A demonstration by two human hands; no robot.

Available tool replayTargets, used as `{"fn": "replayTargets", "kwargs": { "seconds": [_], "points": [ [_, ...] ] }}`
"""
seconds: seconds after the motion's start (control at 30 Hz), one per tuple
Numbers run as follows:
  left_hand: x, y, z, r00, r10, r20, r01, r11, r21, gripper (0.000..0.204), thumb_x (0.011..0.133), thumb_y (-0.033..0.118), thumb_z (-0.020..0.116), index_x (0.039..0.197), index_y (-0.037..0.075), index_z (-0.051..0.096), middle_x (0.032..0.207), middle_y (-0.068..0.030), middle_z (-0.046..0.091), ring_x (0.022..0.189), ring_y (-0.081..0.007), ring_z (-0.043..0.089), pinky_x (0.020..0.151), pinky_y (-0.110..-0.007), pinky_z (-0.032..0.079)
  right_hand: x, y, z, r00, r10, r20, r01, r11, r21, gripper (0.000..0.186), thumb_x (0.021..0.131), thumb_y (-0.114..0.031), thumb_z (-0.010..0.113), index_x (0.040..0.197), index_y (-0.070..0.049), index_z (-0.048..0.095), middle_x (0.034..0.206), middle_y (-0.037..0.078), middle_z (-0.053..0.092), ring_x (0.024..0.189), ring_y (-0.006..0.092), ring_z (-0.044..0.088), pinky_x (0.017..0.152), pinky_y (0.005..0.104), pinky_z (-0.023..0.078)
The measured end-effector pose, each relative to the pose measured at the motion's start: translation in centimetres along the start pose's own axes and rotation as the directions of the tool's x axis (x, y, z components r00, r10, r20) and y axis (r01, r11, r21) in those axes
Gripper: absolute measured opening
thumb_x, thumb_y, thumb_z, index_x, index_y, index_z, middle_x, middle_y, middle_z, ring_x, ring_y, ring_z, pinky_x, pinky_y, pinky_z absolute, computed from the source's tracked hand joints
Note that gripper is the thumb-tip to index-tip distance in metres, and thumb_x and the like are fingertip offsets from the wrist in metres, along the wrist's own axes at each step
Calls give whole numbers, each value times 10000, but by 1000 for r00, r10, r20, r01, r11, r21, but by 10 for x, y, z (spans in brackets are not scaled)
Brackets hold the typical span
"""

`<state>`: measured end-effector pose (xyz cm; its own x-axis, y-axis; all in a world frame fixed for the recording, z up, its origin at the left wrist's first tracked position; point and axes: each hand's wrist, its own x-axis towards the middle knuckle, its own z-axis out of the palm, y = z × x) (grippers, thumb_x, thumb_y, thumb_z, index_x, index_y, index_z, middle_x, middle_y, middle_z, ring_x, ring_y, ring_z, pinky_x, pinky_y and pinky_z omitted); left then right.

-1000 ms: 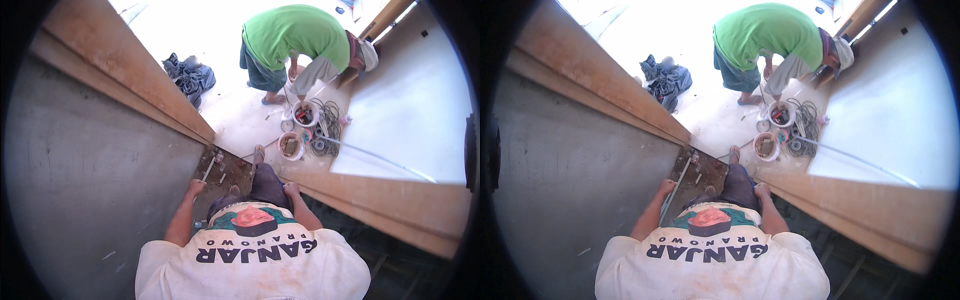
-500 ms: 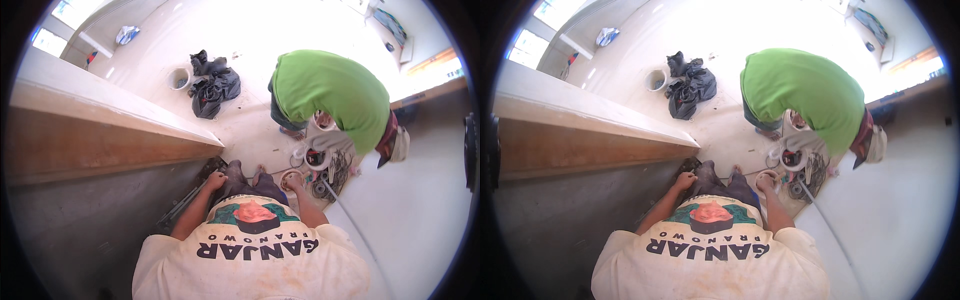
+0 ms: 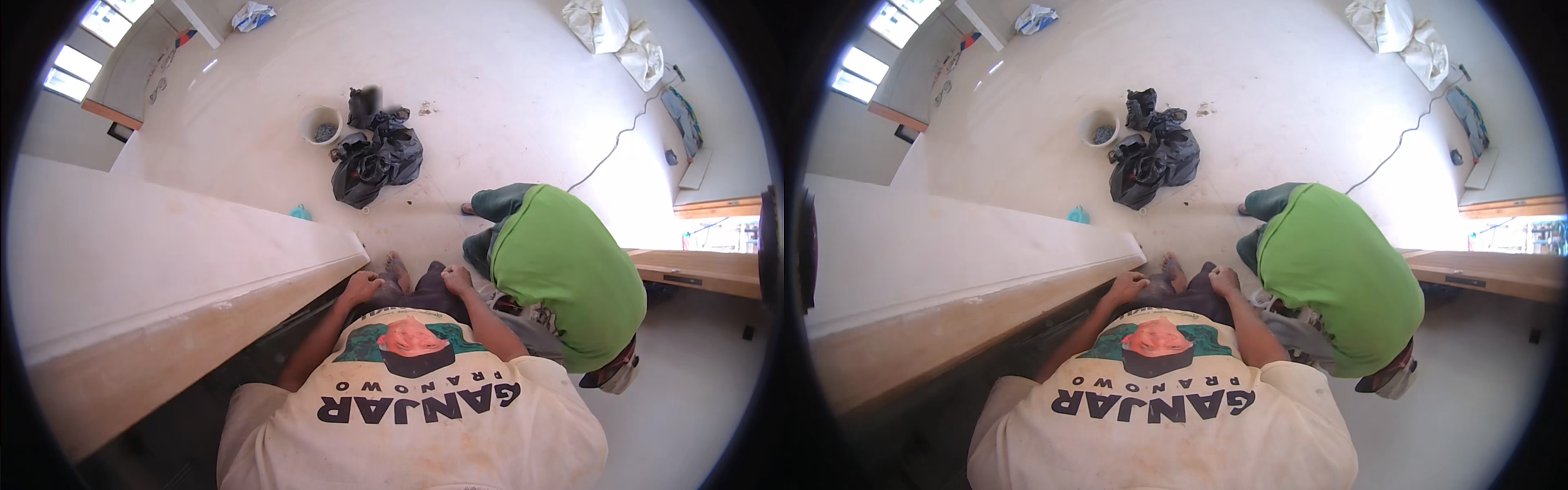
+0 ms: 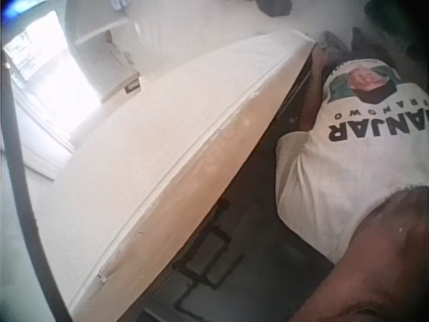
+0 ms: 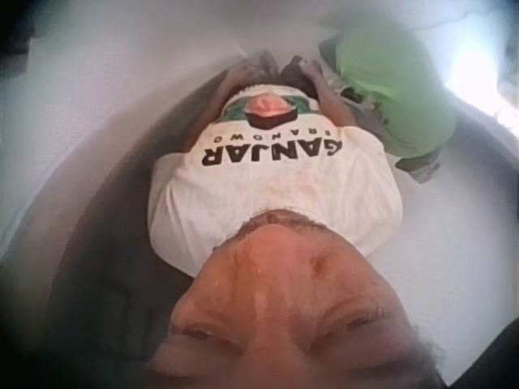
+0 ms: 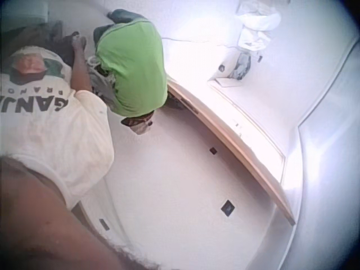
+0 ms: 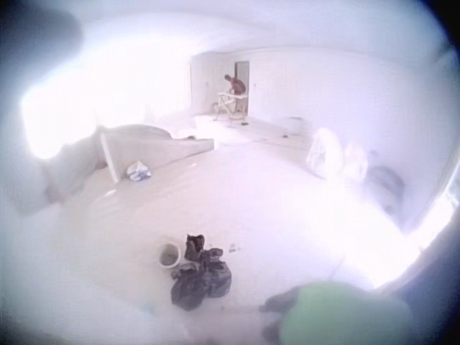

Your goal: The person applies adhesive to a PVC pipe and a fitting using a small brush, connects them together, and then uses a pair of pliers to adjust a fitting on the plumbing system.

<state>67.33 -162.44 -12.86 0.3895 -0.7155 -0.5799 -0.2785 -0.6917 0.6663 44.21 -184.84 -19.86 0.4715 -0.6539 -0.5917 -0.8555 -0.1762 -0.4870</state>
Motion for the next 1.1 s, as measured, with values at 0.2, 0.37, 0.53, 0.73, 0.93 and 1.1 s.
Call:
{"fn": "replayTargets", "kwargs": {
  "seconds": [0.2,0.37,0.53,0.73,0.93,1.1],
  "points": [
    [11,27,-30,997,-7,-82,-2,994,-112,420,825,340,610,1064,2,686,955,-192,694,878,-320,671,809,-401,515,66,-50,-40,998,-59,12,60,997,-44,251,751,-273,626,882,-93,741,935,167,703,938,326,663,882,395,499],
    [27,31,-39,974,-225,39,228,949,-218,423,838,363,608,1105,44,683,775,-109,686,590,-216,661,511,-356,534,121,-67,-59,997,-55,49,63,983,-175,244,748,-260,622,853,-76,743,908,179,700,921,338,665,872,412,505],
    [63,-6,-17,986,-164,-37,142,928,-346,431,842,380,609,1101,44,680,699,-77,668,523,-169,634,435,-340,510,191,-69,-79,983,-134,130,168,935,-312,267,757,-262,618,883,-61,741,948,185,696,964,336,651,900,412,489],
    [107,66,-72,927,-376,-21,350,880,-321,459,823,378,636,1087,4,671,796,-120,691,653,-224,679,612,-361,543,259,-95,-122,981,-126,148,158,961,-228,267,772,-274,632,895,-65,743,987,183,692,983,331,644,913,416,480],
    [161,67,-75,929,-363,-67,349,923,-161,533,770,390,665,1114,-17,652,1030,-225,662,963,-362,641,860,-428,496,310,-124,-168,971,-129,199,186,936,-300,294,786,-315,595,931,-107,744,987,178,694,1000,321,639,918,404,476],
    [183,94,-82,937,-340,-77,333,939,-90,527,762,388,670,1092,-23,657,1104,-219,626,990,-364,616,891,-429,484,367,-62,-167,956,-184,227,263,878,-399,330,795,-342,546,931,-113,742,1014,182,686,977,338,644,891,424,486]
  ]
}}
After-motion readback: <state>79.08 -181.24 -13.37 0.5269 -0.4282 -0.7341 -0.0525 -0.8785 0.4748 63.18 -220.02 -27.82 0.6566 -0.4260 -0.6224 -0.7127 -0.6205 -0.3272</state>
